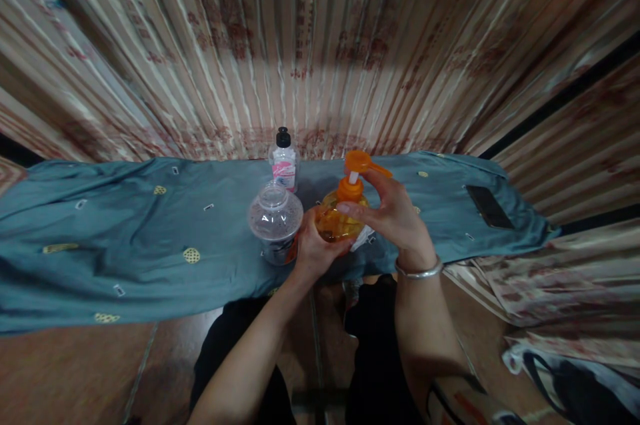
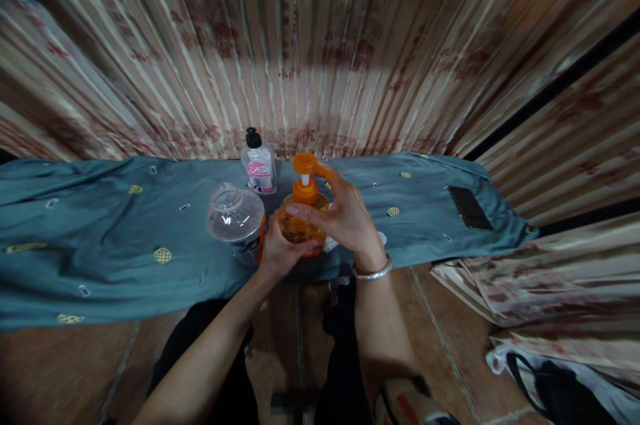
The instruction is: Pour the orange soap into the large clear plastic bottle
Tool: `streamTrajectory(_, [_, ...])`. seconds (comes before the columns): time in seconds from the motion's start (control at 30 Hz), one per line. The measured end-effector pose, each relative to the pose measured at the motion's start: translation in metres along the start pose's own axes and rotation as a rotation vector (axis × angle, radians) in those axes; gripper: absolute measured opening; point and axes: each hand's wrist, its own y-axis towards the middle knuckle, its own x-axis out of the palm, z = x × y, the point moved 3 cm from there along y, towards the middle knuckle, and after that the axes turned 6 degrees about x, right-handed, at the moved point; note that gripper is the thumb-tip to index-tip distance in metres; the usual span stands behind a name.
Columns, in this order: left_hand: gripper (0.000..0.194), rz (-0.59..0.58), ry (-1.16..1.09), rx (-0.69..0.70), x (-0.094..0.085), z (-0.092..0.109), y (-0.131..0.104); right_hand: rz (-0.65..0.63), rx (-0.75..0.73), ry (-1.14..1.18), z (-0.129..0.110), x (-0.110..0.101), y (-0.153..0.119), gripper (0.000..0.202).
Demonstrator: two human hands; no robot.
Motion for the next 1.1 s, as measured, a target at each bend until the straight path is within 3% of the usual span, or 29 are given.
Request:
streamTrajectory(0.1, [0.083, 0.005, 0.006, -0.002, 0.0, 0.0, -0.001, 0.027, 0.031, -0.011, -0.001, 0.001, 0.001, 0.06])
streamTrajectory(0.2, [0.085, 0.008, 0.01, 0.001, 0.0, 0.0, -0.001, -0.07, 0.021, 0.048, -0.003, 0.001, 0.001, 0.05])
streamTrajectory(0.3, [0.083, 0.001, 0.009, 0.008, -0.001, 0.0, 0.0, -0.132, 0.011, 0.132, -0.003, 0.0, 0.0, 0.054])
streamTrajectory(0.43, [0.08, -0.013, 0.005, 0.013, 0.0, -0.002, 0.0, 0.001, 0.036, 0.098, -0.001, -0.002, 0.001, 0.064])
streamTrajectory(0.57, [0.081, -0.014, 0.008, 0.009, 0.0, -0.002, 0.0, 0.073, 0.042, 0.034, -0.002, -0.001, 0.0, 0.053])
streamTrajectory(0.83, [0.082, -0.023, 0.022, 0.004, 0.0, -0.002, 0.0, 0.168, -0.119, 0.183, -0.01, -0.012, -0.005, 0.042])
streamTrajectory(1.1, [0.081, -0.023, 0.038, 0.015, -0.001, -0.002, 0.0, 0.407, -0.259, 0.34, -0.043, -0.04, -0.016, 0.036])
